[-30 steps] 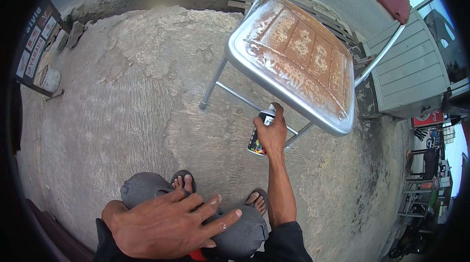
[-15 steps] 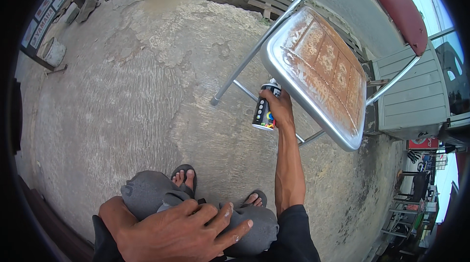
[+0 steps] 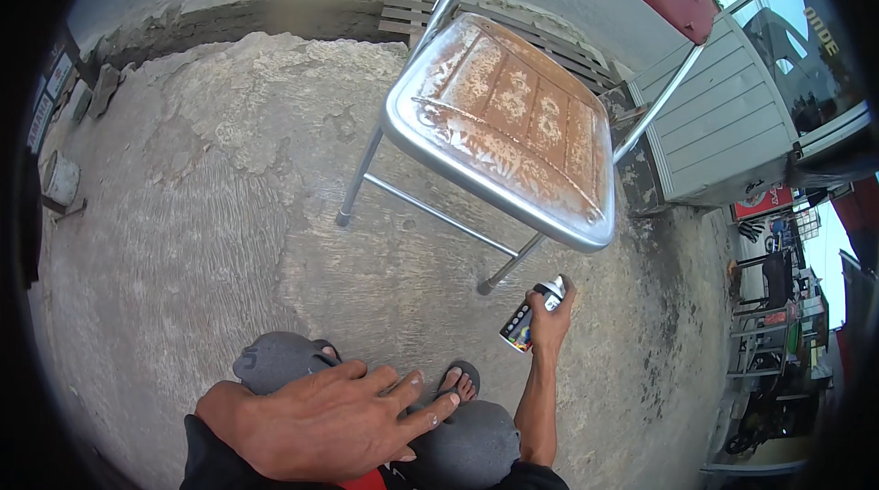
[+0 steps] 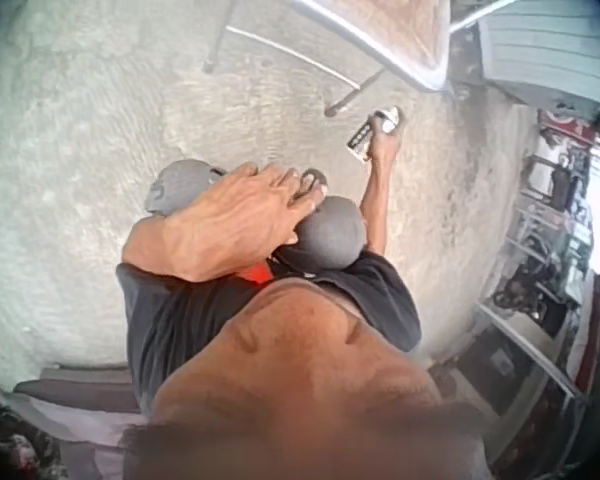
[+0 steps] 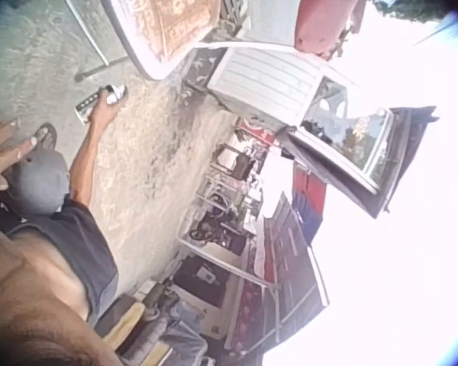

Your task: The person carries a metal folding chair outside and sprays paint onto its frame using a spray can.

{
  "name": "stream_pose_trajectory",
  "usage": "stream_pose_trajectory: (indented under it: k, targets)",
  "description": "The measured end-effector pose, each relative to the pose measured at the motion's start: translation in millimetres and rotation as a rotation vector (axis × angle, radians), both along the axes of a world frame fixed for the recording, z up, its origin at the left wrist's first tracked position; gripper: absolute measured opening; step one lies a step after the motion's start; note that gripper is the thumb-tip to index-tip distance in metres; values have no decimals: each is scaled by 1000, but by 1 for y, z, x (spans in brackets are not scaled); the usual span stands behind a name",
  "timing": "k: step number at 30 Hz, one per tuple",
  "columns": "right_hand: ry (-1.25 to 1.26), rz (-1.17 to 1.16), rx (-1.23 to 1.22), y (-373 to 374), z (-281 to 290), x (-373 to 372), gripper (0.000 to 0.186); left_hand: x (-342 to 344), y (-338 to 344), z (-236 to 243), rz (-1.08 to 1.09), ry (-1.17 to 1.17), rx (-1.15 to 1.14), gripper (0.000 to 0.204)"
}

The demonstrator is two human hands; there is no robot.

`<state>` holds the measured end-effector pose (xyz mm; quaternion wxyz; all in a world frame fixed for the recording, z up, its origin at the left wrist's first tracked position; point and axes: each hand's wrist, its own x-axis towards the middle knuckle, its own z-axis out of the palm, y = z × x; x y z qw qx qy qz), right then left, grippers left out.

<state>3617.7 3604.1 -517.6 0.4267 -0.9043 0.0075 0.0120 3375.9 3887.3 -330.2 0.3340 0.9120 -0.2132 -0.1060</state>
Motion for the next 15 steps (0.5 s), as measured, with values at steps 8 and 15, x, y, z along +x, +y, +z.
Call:
stream_pose_trajectory:
  k: [8, 15]
  targets:
    - [-443, -335, 111, -44, 111, -4, 70, 51, -29, -4, -217, 140, 27, 68]
    - [-643, 820, 287, 145, 105, -74, 76, 50, -57, 1, -381, 177, 74, 63]
